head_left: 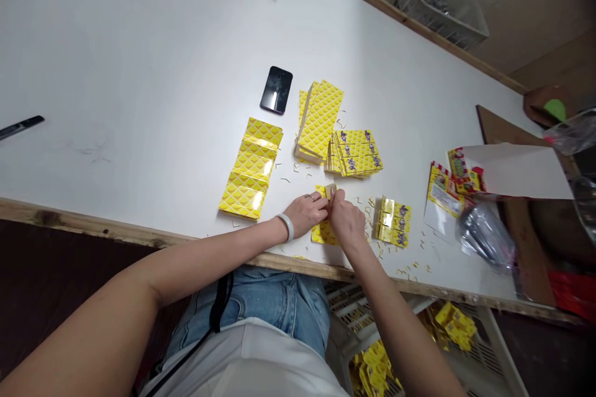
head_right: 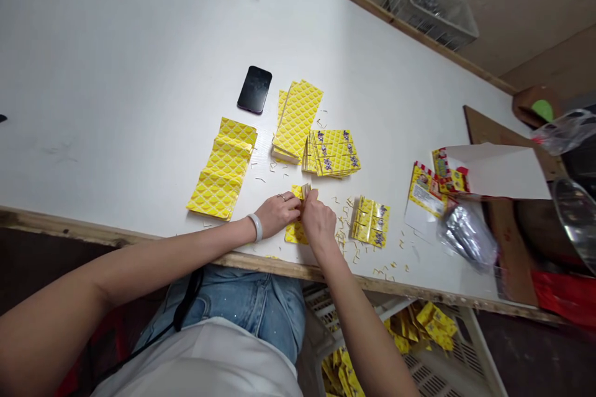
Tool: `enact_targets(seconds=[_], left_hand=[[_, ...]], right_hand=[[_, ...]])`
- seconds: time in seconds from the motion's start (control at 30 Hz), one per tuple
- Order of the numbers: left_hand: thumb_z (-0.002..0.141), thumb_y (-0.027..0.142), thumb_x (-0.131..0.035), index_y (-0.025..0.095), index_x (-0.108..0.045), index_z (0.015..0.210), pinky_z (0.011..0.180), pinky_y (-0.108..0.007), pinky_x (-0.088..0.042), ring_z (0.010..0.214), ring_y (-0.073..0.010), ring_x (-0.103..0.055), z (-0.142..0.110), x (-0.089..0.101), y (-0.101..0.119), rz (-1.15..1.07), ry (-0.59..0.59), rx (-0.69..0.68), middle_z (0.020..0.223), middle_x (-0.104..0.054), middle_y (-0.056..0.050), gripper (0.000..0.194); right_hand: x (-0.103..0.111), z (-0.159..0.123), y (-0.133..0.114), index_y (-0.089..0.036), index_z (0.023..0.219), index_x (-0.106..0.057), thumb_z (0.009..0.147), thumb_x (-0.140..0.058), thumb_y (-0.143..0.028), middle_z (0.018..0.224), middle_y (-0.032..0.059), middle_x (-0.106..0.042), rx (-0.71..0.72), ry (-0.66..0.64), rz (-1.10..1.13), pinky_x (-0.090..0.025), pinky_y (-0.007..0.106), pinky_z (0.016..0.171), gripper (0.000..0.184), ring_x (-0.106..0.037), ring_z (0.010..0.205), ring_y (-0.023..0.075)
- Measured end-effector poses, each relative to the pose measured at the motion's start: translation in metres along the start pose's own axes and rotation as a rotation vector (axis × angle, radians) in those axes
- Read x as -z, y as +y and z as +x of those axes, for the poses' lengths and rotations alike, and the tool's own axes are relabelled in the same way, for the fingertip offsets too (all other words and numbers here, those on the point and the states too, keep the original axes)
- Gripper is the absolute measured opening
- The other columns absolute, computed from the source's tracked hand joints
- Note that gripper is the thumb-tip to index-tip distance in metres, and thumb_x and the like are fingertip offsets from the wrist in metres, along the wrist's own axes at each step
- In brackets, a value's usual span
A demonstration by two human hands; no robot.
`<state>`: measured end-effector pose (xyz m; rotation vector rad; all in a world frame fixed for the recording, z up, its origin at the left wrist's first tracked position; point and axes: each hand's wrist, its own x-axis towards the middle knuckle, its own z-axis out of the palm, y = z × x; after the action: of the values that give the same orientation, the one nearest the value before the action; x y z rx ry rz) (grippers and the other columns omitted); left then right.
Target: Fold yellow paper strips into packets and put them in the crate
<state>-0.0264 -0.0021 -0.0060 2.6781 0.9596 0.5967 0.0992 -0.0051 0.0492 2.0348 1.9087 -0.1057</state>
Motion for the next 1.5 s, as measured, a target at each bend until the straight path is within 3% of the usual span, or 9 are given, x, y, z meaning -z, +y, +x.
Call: enact_targets(seconds=[0.1,0.2,0.33,0.47,0.63,0.93,1.07,1.37,1.5], left_hand=[[0.092,0.02,-0.042,0.016,-0.063,0.088,0.074,-0.034,-0.044,0.093,-0.0222,-0.049,0.0,-0.001,0.0,-0.022,0.016,0.044,0.094,-0.058,-0.009,0.022],[0.092,0.024,-0.042,0.017,-0.063,0.088,0.074,-0.034,-0.043,0.093,-0.0226,-0.049,0.0,0.001,0.0,-0.037,0.01,0.041,0.093,-0.058,-0.008,0.023],[0.092,0.025,-0.043,0.018,-0.063,0.091,0.074,-0.033,-0.043,0.092,-0.0221,-0.048,-0.001,0.005,0.0,-0.057,0.016,0.037,0.092,-0.058,-0.007,0.022],[0.092,0.024,-0.042,0.019,-0.063,0.091,0.074,-0.033,-0.044,0.092,-0.0212,-0.048,-0.002,0.005,0.001,-0.056,0.018,0.042,0.091,-0.057,-0.007,0.022],[0.091,0.02,-0.045,0.019,-0.062,0.092,0.075,-0.034,-0.046,0.094,-0.0217,-0.049,-0.003,0.005,0.003,-0.048,0.024,0.046,0.094,-0.058,-0.007,0.017],[0.091,0.02,-0.046,0.017,-0.057,0.101,0.081,-0.034,-0.048,0.093,-0.0202,-0.052,-0.004,0.008,0.004,-0.195,0.061,0.122,0.094,-0.061,-0.006,0.016],[0.091,0.02,-0.045,0.019,-0.051,0.118,0.082,-0.035,-0.049,0.096,-0.0213,-0.05,-0.007,0.008,0.003,-0.21,0.047,0.107,0.096,-0.059,-0.007,0.028],[0.089,0.018,-0.046,0.022,-0.059,0.112,0.08,-0.038,-0.047,0.092,-0.0229,-0.043,0.0,0.013,0.008,-0.234,-0.061,0.17,0.092,-0.052,-0.007,0.026],[0.086,0.011,-0.049,0.022,-0.059,0.115,0.078,-0.038,-0.047,0.093,-0.0232,-0.042,-0.003,0.011,0.005,-0.223,-0.044,0.091,0.094,-0.051,-0.008,0.033]], right_hand=[[0.0,-0.01,0.018,-0.011,0.113,-0.041,0.094,-0.032,-0.042,0.075,0.0092,-0.063,0.08,-0.016,0.33,-0.04,0.027,0.058,0.038,-0.061,0.067,0.0217],[-0.01,-0.032,0.033,-0.012,0.133,-0.024,0.083,-0.052,-0.047,0.087,0.0075,-0.062,0.133,0.068,0.748,-0.047,0.029,0.065,0.067,-0.061,0.076,0.0203],[-0.033,-0.058,0.029,-0.016,0.131,-0.032,0.076,-0.062,-0.042,0.106,0.0119,-0.058,-0.021,0.277,1.044,-0.05,0.034,0.079,0.068,-0.058,0.095,0.0207],[-0.044,-0.065,0.016,-0.016,0.111,-0.055,0.083,-0.054,-0.037,0.107,0.011,-0.059,-0.107,0.437,1.024,-0.048,0.034,0.082,0.035,-0.057,0.096,0.0194],[-0.05,-0.067,0.011,-0.017,0.085,-0.055,0.086,-0.051,-0.033,0.079,0.0036,-0.06,-0.144,0.515,0.978,-0.046,0.027,0.068,0.017,-0.056,0.072,0.0155],[-0.059,-0.067,0.009,-0.02,0.073,-0.046,0.09,-0.039,-0.014,0.07,0.0014,-0.047,0.108,0.558,0.896,-0.039,0.026,0.063,0.019,-0.047,0.071,0.0155],[-0.056,-0.066,0.007,-0.02,0.073,-0.046,0.088,-0.04,-0.011,0.077,0.0035,-0.049,0.076,0.541,0.921,-0.041,0.028,0.067,0.018,-0.047,0.077,0.0171],[-0.051,-0.064,0.005,-0.02,0.073,-0.043,0.087,-0.039,-0.008,0.077,0.0041,-0.048,0.066,0.512,0.856,-0.041,0.029,0.066,0.019,-0.046,0.077,0.0181],[-0.052,-0.066,0.007,-0.02,0.072,-0.041,0.087,-0.039,-0.006,0.076,0.0031,-0.047,0.052,0.495,0.954,-0.041,0.029,0.066,0.02,-0.046,0.076,0.0175]])
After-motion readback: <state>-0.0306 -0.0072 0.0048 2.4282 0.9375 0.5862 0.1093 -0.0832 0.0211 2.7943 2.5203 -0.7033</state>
